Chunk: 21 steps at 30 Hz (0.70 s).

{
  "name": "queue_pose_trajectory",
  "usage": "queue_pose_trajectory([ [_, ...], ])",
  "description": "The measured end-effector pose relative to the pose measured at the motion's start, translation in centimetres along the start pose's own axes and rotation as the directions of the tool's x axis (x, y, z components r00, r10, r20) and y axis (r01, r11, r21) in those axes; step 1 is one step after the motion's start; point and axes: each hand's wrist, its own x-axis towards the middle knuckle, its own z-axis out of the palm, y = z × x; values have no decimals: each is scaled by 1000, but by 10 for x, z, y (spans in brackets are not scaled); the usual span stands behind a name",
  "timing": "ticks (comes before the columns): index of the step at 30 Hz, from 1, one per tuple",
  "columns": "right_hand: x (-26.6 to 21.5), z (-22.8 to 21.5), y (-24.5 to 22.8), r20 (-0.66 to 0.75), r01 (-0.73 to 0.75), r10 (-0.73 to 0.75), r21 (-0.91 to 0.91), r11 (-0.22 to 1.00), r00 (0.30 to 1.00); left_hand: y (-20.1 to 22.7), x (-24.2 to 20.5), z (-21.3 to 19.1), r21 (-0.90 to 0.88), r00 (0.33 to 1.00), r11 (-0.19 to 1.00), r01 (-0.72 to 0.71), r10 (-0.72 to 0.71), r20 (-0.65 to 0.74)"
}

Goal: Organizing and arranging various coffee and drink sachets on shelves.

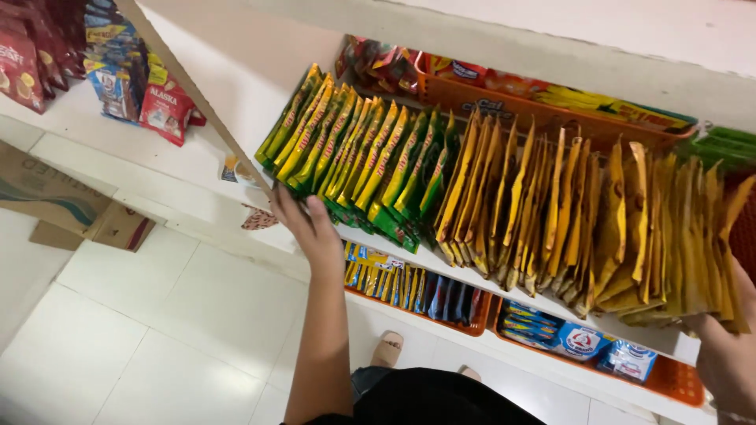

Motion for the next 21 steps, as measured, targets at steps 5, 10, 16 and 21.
queue_pose_trajectory([
  [5,-3,27,-30,-7,3,-3,-12,1000,1000,3,-9,18,-37,1000,999,-12,13,28],
  [10,-6,42,-1,-44,-19,23,95,995,999,14,-5,32,-67,1000,998,-15,14,-2],
  [16,-10,46,19,-95,11,-19,-75,997,995,72,-16,22,12,991,991,-132,132,-2],
  [21,-5,25,41,-82,-58,57,-11,998,995,163,-16,26,25,818,881,-472,427,385],
])
